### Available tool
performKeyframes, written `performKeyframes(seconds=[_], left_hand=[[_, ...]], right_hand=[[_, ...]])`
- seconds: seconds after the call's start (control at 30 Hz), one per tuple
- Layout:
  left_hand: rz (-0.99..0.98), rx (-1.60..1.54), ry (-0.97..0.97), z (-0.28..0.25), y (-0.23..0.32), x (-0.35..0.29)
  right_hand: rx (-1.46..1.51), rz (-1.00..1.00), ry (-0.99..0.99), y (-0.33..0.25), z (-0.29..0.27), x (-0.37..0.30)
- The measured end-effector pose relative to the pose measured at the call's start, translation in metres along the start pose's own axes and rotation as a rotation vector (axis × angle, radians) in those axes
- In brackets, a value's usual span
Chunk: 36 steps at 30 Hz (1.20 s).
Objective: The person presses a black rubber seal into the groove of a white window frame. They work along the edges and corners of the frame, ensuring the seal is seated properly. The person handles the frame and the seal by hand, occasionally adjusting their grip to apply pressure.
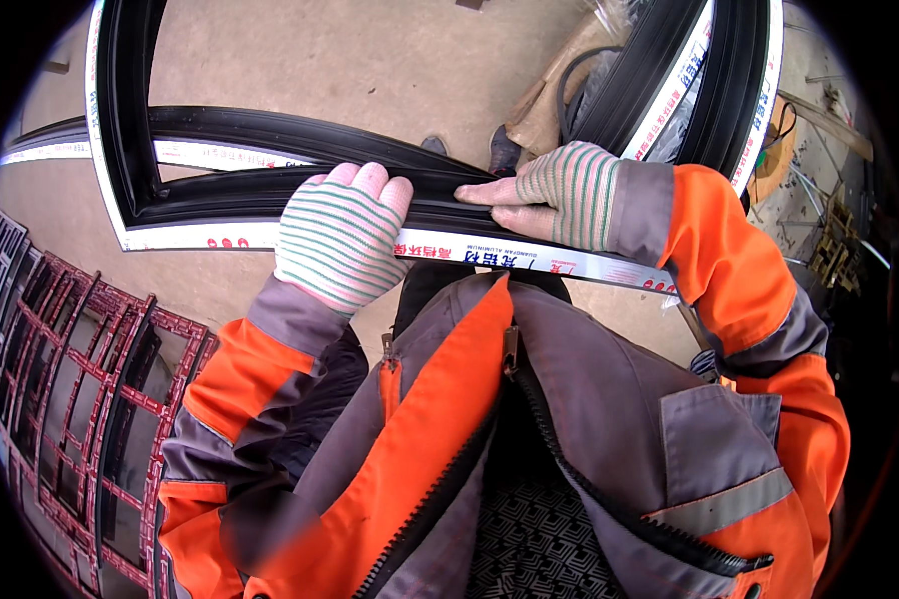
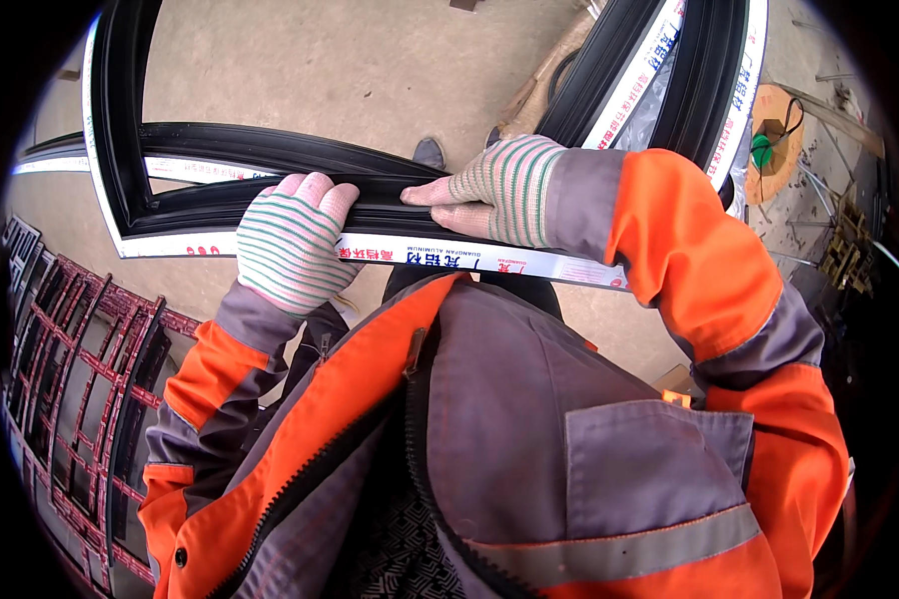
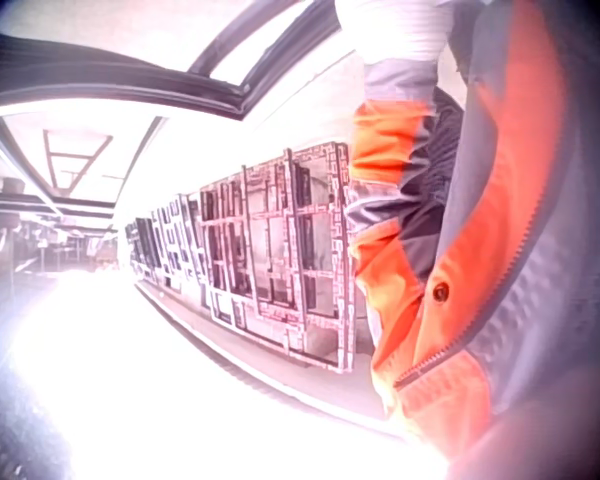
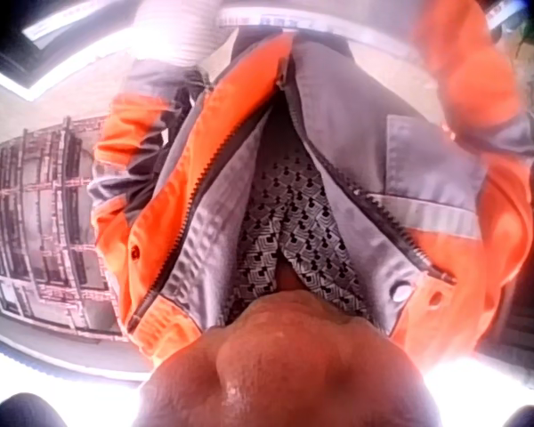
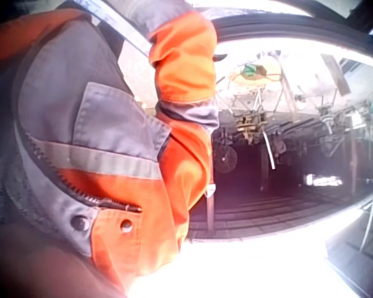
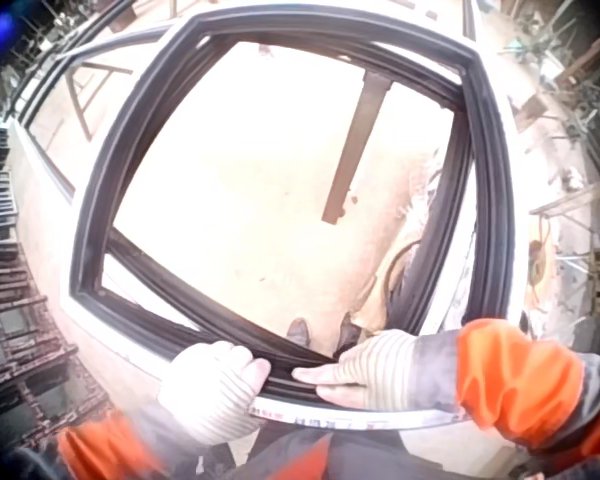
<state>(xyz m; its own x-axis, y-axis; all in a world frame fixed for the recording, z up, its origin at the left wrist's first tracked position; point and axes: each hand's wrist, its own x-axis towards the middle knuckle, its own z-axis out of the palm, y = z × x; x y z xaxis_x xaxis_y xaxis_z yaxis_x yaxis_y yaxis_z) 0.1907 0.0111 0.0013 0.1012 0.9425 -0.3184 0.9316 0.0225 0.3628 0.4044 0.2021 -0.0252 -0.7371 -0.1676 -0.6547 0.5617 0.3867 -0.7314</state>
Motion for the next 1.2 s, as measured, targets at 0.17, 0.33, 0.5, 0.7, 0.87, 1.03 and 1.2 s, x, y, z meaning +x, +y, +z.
performKeyframes(seconds=[0.17, 0.33, 0.5, 0.7, 0.87, 1.03, 1.2], left_hand=[[-0.014, 0.011, 0.043, 0.006, 0.025, 0.006], [0.010, 0.003, 0.031, 0.004, 0.023, 0.008], [0.036, 0.013, 0.028, 0.007, 0.022, 0.014], [0.021, 0.009, 0.066, 0.012, 0.039, 0.016], [0.019, -0.019, 0.032, 0.009, 0.037, 0.020], [0.004, -0.001, 0.014, 0.007, 0.039, 0.019], [0.027, -0.028, 0.055, 0.017, 0.034, 0.022]], right_hand=[[-0.026, -0.046, -0.008, -0.007, -0.005, 0.002], [-0.037, -0.042, -0.018, 0.002, 0.001, 0.002], [-0.011, 0.002, 0.005, 0.002, 0.001, 0.002], [-0.051, -0.030, 0.012, -0.002, -0.001, 0.002], [-0.057, -0.037, -0.008, 0.000, -0.001, 0.001], [-0.055, 0.001, -0.042, -0.010, -0.008, -0.002], [-0.037, 0.027, -0.020, 0.000, -0.003, -0.009]])
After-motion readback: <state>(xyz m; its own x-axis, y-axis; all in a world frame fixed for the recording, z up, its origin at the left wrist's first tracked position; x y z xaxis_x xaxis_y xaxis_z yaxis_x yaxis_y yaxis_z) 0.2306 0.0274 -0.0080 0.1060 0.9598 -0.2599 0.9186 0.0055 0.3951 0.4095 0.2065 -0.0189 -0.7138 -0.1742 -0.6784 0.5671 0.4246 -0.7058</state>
